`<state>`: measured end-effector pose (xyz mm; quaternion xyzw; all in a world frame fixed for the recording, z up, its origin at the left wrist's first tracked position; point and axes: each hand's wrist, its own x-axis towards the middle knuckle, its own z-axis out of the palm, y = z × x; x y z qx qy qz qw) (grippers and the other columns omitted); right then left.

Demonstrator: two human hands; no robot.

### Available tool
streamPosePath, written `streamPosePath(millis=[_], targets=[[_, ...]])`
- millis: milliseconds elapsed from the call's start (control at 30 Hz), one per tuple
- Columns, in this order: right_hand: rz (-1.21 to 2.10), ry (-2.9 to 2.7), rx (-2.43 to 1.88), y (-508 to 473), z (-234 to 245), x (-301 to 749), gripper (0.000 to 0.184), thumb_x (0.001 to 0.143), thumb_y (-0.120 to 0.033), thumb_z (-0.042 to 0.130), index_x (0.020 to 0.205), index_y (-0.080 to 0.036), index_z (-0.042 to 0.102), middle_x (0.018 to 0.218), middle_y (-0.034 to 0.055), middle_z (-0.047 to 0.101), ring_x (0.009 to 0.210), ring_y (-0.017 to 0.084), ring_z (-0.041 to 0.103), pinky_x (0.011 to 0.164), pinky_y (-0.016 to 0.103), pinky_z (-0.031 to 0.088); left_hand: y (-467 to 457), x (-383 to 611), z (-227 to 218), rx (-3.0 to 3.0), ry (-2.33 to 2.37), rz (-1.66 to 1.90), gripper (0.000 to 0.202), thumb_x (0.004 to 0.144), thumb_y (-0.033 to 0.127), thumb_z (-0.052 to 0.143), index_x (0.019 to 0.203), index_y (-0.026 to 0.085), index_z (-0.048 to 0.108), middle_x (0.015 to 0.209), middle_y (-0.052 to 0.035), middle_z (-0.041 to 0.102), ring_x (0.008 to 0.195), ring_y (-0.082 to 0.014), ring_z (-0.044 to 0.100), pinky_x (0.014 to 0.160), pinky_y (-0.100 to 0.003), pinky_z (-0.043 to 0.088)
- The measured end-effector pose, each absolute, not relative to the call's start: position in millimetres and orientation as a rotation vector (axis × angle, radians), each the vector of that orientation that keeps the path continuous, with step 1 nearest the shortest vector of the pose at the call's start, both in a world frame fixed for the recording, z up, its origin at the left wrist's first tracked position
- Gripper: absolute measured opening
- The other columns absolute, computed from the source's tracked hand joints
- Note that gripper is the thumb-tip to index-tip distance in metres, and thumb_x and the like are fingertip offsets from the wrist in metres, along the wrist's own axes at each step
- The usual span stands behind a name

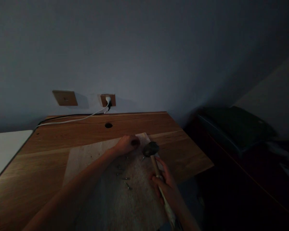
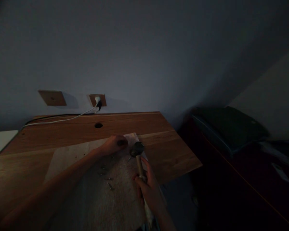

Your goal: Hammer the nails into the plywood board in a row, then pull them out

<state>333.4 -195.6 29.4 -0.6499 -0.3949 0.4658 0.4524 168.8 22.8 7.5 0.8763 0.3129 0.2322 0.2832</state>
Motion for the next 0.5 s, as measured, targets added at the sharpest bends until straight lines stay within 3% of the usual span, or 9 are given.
streamPosePath(millis=[167, 500], targets=[[1.160, -0.996, -1.641, -195.3, 28.4, 335.7, 0.070, 0.083, -0.035, 0.063, 0.149, -0.036, 0.038, 0.094, -0.0007, 0.067, 0.045, 0.009, 0.051, 0.039, 0.020, 0.041, 23.4, 169.5, 7.3, 2.379, 0.831, 0.629, 0.023, 0.079, 0.014, 0.061, 0.095, 0.019, 0.077, 0.097, -0.0058, 0.076, 0.088, -0.0196, 0.069, 0.083, -0.028, 0.052], [1.200, -1.012, -1.572, -194.7, 22.6, 334.6, 0.067, 0.088, -0.034, 0.059, 0.148, -0.035, 0.031, 0.094, -0.0029, 0.064, 0.042, 0.006, 0.044, 0.034, 0.017, 0.035, 19.7, 169.5, 7.5, 2.434, 0.888, 0.599, 0.024, 0.079, 0.014, 0.065, 0.099, 0.019, 0.077, 0.102, -0.0067, 0.074, 0.092, -0.0224, 0.068, 0.084, -0.029, 0.052]])
